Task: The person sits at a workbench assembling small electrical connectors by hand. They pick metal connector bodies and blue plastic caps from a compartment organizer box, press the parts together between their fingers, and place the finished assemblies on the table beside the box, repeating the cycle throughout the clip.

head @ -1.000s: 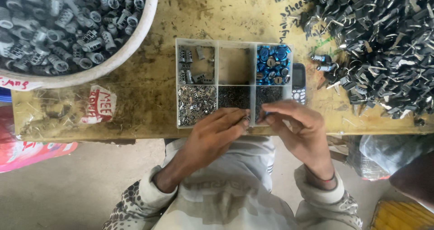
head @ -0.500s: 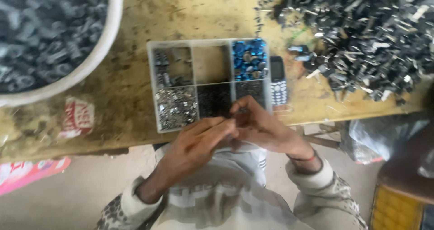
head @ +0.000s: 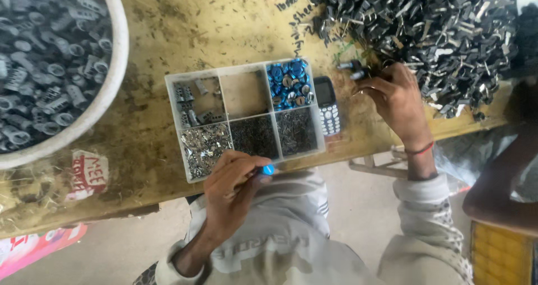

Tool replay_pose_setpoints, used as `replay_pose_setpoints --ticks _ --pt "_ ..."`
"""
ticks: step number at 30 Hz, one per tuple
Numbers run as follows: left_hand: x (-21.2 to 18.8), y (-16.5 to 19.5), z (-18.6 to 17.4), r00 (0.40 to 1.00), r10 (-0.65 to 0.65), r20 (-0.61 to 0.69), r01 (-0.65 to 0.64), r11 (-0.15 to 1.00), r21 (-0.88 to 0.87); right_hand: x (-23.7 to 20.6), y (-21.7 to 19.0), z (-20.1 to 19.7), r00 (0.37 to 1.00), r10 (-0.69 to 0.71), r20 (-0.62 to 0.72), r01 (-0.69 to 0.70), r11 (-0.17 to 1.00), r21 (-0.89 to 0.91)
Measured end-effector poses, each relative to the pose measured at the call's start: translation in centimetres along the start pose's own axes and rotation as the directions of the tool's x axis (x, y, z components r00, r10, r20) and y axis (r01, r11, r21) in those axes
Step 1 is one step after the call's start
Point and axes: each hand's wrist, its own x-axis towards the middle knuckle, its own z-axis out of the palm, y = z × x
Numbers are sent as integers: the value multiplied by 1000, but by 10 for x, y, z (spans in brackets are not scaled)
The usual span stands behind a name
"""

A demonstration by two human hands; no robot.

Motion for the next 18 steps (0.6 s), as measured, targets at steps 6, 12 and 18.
replay_pose_setpoints --ticks 6,12,18 --pt "5 -1 10 998 -47 47 54 987 -152 -10 -6 -6 868 477 -137 -60 374 925" --pt "18 9 15 977 151 152 -149 988 -24 -15 -86 -58 983 -180 -34 151 691 707" --pt "25 26 3 894 351 279 -385 920 74 10 -154 -71 913 -392 113 318 856 407"
